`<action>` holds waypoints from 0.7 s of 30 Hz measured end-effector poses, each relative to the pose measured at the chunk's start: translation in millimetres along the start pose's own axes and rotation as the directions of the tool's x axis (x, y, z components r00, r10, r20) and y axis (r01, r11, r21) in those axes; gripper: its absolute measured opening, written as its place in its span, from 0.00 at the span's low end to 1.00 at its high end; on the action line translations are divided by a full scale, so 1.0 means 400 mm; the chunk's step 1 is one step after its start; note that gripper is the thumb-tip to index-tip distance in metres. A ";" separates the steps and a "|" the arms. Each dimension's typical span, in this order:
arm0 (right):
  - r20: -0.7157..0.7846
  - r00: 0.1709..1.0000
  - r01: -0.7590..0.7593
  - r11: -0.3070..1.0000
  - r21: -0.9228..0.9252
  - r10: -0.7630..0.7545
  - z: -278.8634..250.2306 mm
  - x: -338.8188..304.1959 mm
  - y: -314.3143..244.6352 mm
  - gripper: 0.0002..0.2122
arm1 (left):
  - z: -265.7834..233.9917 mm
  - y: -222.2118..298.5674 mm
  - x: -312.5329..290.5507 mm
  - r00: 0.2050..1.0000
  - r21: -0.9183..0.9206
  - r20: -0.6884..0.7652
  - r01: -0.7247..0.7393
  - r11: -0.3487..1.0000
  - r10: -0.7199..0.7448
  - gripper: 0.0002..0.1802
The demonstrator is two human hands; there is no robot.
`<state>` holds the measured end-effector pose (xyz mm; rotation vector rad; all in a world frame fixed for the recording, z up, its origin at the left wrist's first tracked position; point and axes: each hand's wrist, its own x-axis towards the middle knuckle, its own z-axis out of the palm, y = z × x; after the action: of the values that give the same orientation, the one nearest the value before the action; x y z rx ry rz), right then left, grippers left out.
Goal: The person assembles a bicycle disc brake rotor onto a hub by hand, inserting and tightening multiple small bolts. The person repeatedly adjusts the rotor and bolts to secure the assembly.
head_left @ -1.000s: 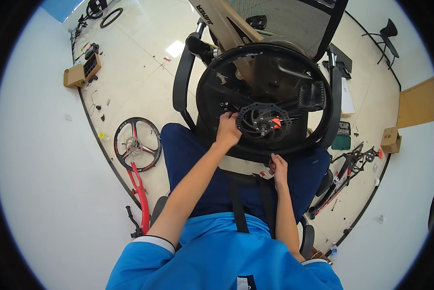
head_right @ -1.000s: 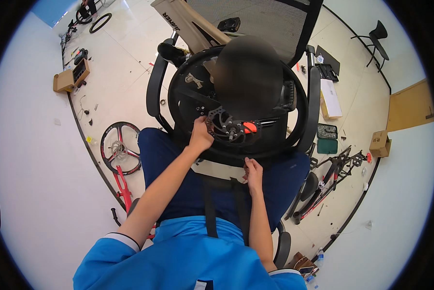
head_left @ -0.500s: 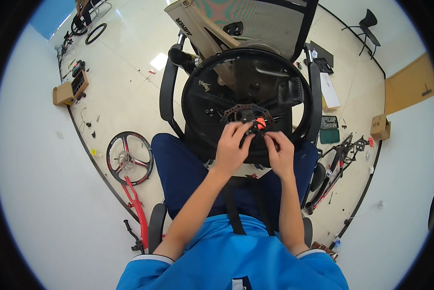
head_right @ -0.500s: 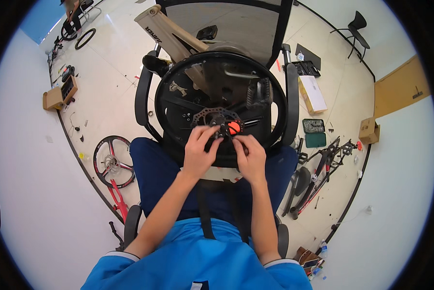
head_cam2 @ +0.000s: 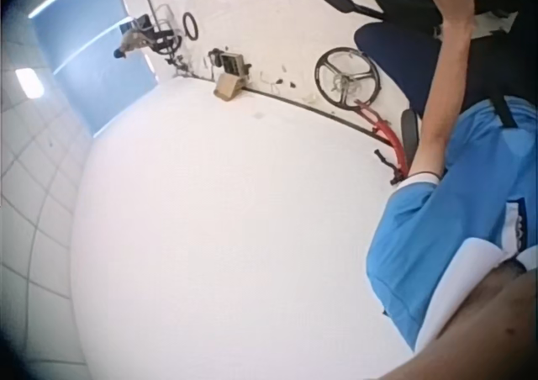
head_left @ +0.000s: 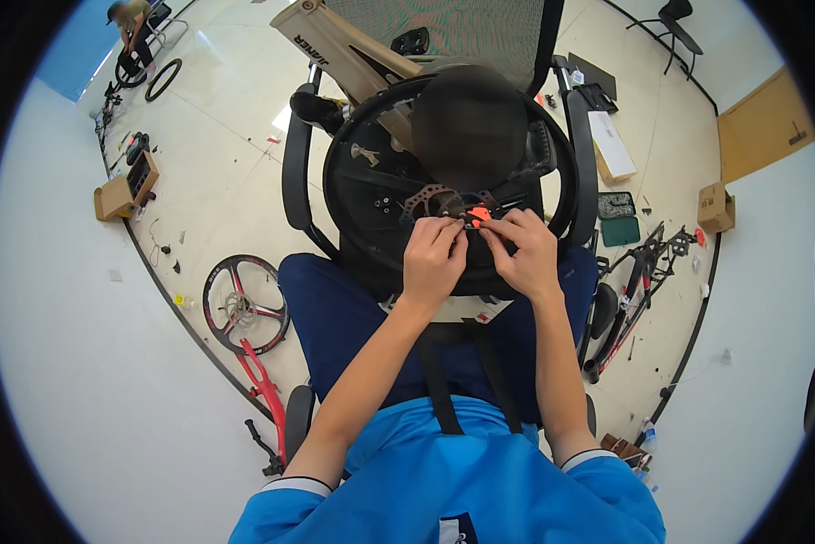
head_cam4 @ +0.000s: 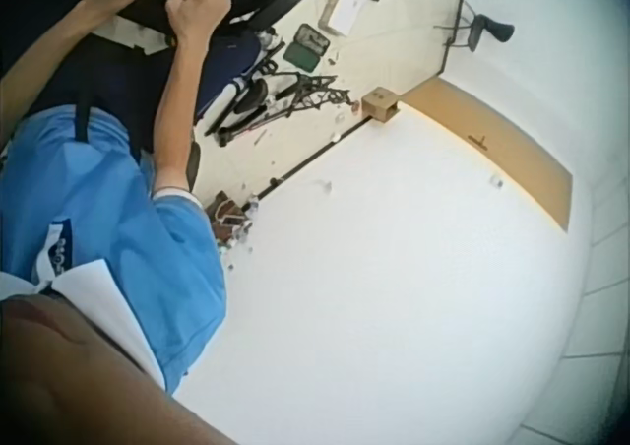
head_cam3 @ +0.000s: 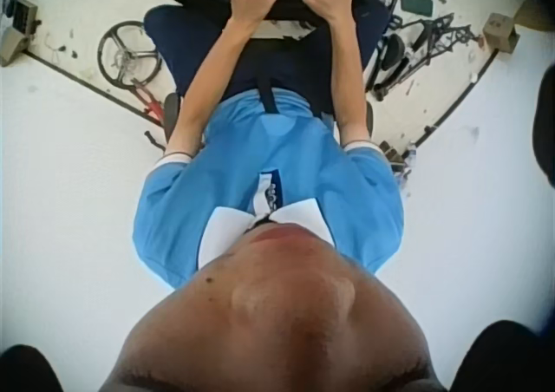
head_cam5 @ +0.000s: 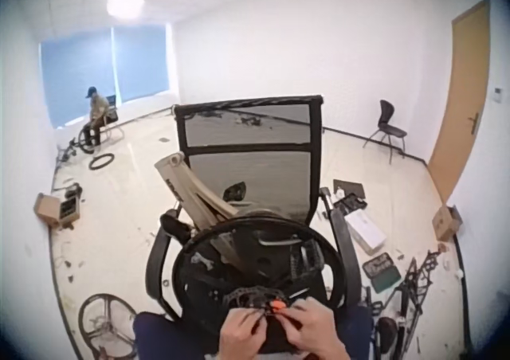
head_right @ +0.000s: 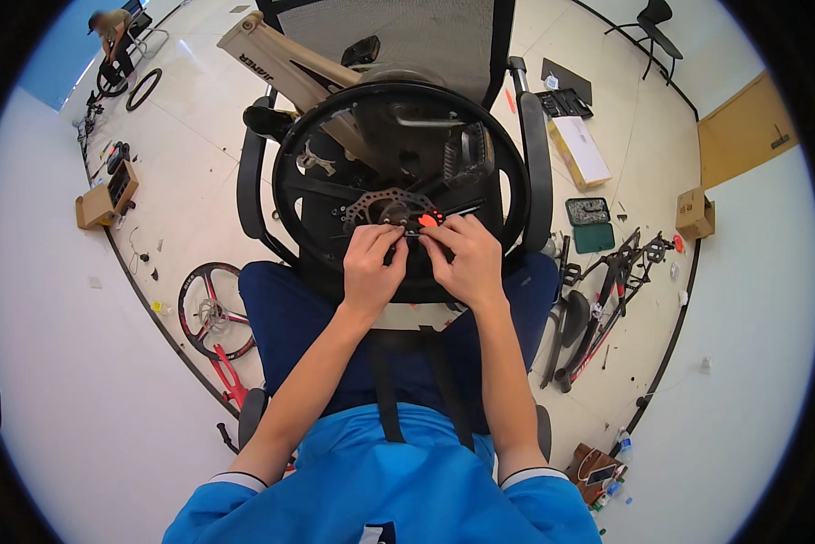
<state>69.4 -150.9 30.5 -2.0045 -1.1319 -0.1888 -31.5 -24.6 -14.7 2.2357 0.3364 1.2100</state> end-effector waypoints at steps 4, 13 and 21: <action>0.028 0.994 0.103 0.994 -0.043 -0.102 -0.018 0.021 -0.004 0.06 | 0.003 -0.004 -0.002 0.999 -0.001 -0.039 -0.026 1.000 0.026 0.11; 0.034 0.988 0.151 0.986 -0.068 -0.149 -0.026 0.049 -0.001 0.06 | 0.014 -0.006 0.005 0.996 -0.009 -0.074 -0.041 0.999 0.041 0.11; 0.211 0.957 0.218 0.973 -0.076 -0.198 -0.051 0.107 -0.010 0.06 | 0.015 -0.007 0.019 0.999 -0.017 -0.031 -0.015 1.000 0.015 0.12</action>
<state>96.5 -136.2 66.9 -2.0236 -1.4913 -0.1533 -22.2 -20.9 -13.5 2.2110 0.3210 1.2514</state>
